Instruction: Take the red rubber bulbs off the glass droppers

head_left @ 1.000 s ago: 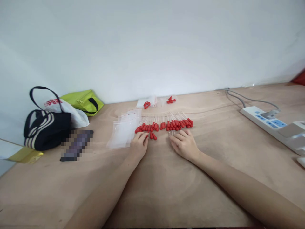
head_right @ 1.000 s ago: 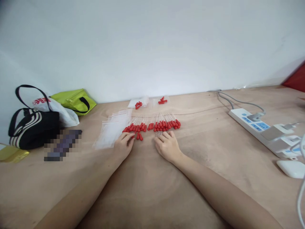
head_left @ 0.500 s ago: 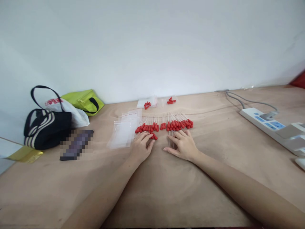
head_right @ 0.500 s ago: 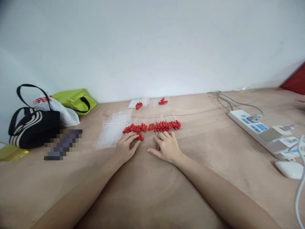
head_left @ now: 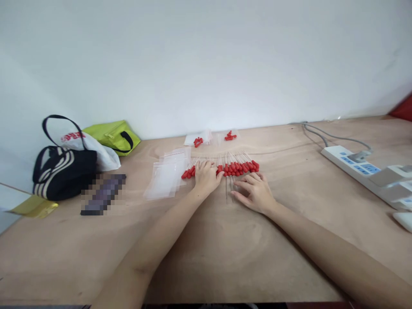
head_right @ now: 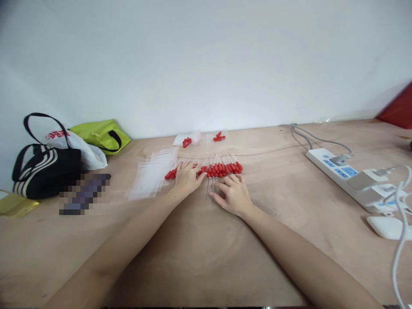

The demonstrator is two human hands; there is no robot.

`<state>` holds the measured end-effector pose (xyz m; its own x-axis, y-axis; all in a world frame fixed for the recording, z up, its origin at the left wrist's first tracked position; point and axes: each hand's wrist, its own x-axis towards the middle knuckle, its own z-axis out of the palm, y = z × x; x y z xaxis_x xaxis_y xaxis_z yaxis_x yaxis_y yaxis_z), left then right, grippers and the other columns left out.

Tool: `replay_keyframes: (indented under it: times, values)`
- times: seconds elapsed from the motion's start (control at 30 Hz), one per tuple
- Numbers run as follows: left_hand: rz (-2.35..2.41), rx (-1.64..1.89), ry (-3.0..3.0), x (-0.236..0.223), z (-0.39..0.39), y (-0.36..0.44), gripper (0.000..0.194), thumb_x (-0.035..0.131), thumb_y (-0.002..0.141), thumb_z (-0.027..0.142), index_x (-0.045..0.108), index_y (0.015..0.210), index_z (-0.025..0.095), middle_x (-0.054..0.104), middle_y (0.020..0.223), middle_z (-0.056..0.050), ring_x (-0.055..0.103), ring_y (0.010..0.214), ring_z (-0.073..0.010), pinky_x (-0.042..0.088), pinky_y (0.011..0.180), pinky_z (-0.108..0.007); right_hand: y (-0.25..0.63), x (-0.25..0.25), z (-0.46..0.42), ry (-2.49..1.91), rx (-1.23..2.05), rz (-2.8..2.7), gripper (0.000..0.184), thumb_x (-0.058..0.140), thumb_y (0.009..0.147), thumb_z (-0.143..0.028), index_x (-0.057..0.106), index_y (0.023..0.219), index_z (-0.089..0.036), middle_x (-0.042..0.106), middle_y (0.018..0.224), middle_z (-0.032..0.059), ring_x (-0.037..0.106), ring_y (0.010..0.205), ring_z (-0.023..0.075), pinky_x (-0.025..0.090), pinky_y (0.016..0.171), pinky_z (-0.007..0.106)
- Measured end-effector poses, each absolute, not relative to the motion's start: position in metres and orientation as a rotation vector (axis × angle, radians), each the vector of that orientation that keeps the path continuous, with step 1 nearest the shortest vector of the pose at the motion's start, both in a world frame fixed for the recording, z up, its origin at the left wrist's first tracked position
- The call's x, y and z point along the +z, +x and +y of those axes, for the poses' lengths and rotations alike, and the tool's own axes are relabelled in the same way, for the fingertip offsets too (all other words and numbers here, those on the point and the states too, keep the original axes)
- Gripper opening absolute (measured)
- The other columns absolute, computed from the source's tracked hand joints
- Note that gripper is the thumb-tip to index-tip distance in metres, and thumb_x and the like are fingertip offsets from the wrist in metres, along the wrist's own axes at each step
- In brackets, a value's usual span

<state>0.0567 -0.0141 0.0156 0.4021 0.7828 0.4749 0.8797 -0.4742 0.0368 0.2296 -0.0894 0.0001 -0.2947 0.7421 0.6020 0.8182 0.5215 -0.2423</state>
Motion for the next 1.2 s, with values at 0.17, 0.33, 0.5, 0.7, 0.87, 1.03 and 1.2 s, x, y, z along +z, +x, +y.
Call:
replay_keyframes:
  times: [0.17, 0.33, 0.5, 0.7, 0.87, 1.03, 1.2]
  values:
    - [-1.414, -0.893, -2.360, 0.013, -0.018, 0.053, 0.015, 0.052, 0.077, 0.024, 0.066, 0.074, 0.019, 0.064, 0.096, -0.005, 0.052, 0.097, -0.0237, 0.026, 0.094, -0.049, 0.229, -0.002, -0.088, -1.222, -0.164, -2.080, 0.024, 0.054, 0.076, -0.039, 0.065, 0.089, -0.021, 0.062, 0.078, 0.0031, 0.050, 0.078, 0.0166, 0.030, 0.083, 0.037]
    - [-1.244, -1.104, -2.417, 0.017, -0.037, 0.030, 0.013, 0.054, 0.078, 0.025, 0.066, 0.079, 0.020, 0.064, 0.095, -0.004, 0.052, 0.097, -0.0216, 0.032, 0.092, -0.046, 0.231, -0.008, -0.085, -1.188, -0.233, -2.001, 0.027, 0.052, 0.078, -0.032, 0.061, 0.101, -0.020, 0.060, 0.089, 0.0063, 0.052, 0.084, 0.0176, 0.035, 0.081, 0.036]
    - [-0.908, -1.264, -2.665, 0.013, -0.051, 0.007, 0.017, 0.058, 0.076, 0.022, 0.064, 0.092, 0.023, 0.063, 0.094, -0.003, 0.050, 0.098, -0.0180, 0.041, 0.088, -0.039, 0.235, -0.007, -0.081, -1.180, -0.379, -1.963, 0.044, 0.053, 0.078, -0.036, 0.049, 0.119, -0.020, 0.051, 0.114, 0.0117, 0.048, 0.103, 0.0222, 0.037, 0.086, 0.039]
    - [-0.807, -1.350, -2.679, 0.003, -0.053, 0.001, 0.021, 0.058, 0.076, 0.019, 0.063, 0.095, 0.027, 0.063, 0.092, -0.002, 0.050, 0.099, -0.0179, 0.042, 0.088, -0.040, 0.236, -0.004, -0.081, -1.055, -0.436, -2.154, 0.024, 0.053, 0.080, -0.035, 0.059, 0.102, -0.029, 0.057, 0.111, 0.0038, 0.046, 0.108, 0.0209, 0.026, 0.097, 0.046]
    - [-0.854, -1.254, -2.707, -0.001, -0.056, 0.001, 0.022, 0.057, 0.077, 0.021, 0.061, 0.098, 0.026, 0.062, 0.099, -0.002, 0.049, 0.104, -0.0180, 0.038, 0.093, -0.042, 0.236, -0.007, -0.081, -0.995, -0.395, -2.193, 0.018, 0.052, 0.081, -0.032, 0.062, 0.095, -0.027, 0.060, 0.103, 0.0028, 0.048, 0.105, 0.0194, 0.027, 0.097, 0.044]
    - [-0.897, -1.012, -2.744, 0.003, -0.062, 0.007, 0.029, 0.054, 0.079, 0.030, 0.057, 0.107, 0.023, 0.056, 0.116, -0.006, 0.040, 0.118, -0.0216, 0.027, 0.101, -0.047, 0.235, -0.008, -0.082, -0.977, -0.347, -2.184, 0.016, 0.051, 0.081, -0.029, 0.064, 0.091, -0.024, 0.062, 0.098, 0.0034, 0.050, 0.101, 0.0185, 0.031, 0.094, 0.043]
    - [-0.902, -0.913, -2.796, 0.004, -0.061, 0.015, 0.021, 0.048, 0.083, 0.030, 0.061, 0.097, 0.022, 0.058, 0.113, -0.005, 0.043, 0.117, -0.0199, 0.024, 0.103, -0.047, 0.235, -0.008, -0.083, -0.926, -0.314, -2.210, 0.017, 0.051, 0.081, -0.028, 0.063, 0.092, -0.023, 0.062, 0.098, 0.0034, 0.049, 0.101, 0.0183, 0.034, 0.093, 0.041]
